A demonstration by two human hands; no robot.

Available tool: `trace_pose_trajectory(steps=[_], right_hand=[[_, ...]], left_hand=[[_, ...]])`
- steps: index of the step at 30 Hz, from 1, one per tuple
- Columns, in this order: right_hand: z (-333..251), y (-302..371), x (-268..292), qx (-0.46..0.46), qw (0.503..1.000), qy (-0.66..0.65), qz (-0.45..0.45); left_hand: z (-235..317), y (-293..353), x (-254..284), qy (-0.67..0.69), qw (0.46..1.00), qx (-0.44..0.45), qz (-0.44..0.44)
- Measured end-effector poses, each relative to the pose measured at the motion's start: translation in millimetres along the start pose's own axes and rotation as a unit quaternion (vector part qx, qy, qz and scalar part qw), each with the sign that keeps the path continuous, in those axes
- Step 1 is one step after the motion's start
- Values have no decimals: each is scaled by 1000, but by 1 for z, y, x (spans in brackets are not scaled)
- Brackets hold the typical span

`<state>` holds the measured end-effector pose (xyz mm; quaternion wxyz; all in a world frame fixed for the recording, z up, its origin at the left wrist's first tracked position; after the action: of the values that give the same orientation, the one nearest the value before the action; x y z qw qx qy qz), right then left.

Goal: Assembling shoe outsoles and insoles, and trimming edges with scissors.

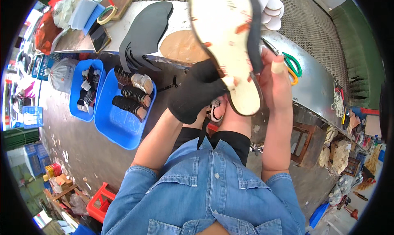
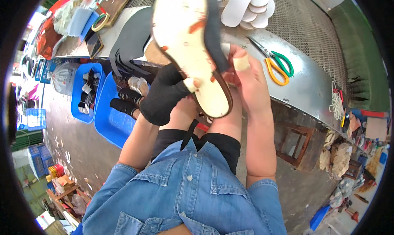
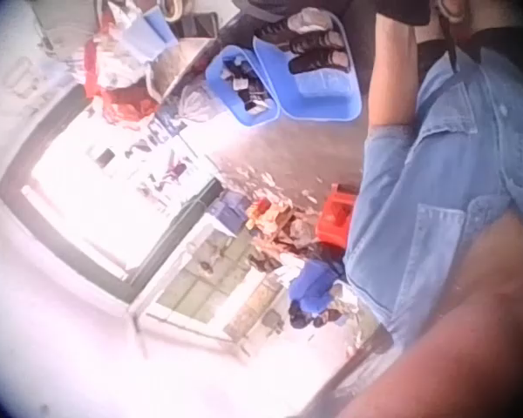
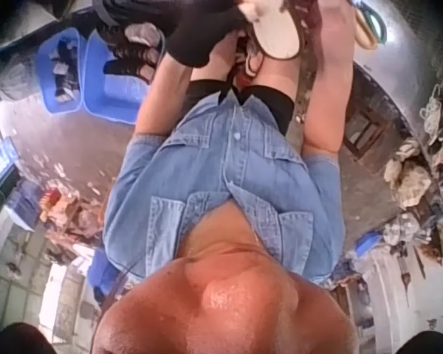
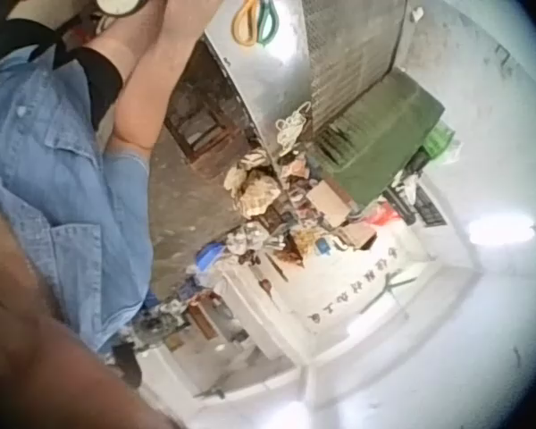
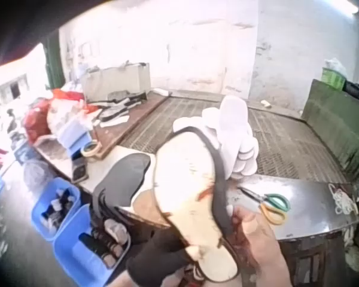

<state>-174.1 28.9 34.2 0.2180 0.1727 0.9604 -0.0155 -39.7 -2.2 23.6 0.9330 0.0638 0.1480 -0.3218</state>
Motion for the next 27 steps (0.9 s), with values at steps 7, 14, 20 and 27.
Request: trace_pose_trajectory(steps=[7,14,20,27], right_hand=[[1,22,-4,2,977,202,-63],[-25,4,-29,97,989,106,32],[-26,8,-36,104,993,35,49],[-62,45,-60,401,787,435,176]], left_hand=[[12,-11,38,171,962,-78,200],[30,-14,14,141,962,-155,176],[37,-12,8,235,943,-119,203],[40,-7,6,108,903,-231,346]])
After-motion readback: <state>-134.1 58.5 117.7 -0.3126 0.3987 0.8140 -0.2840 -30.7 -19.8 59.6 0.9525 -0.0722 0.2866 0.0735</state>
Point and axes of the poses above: each hand's wrist, its own y-axis away from the middle knuckle, its own x-axis out of the back of the hand, z = x × y, the point moved 8 cm from there along -y, towards the middle knuckle, and after that the axes turned 9 degrees about z, right-handed, at the moved point
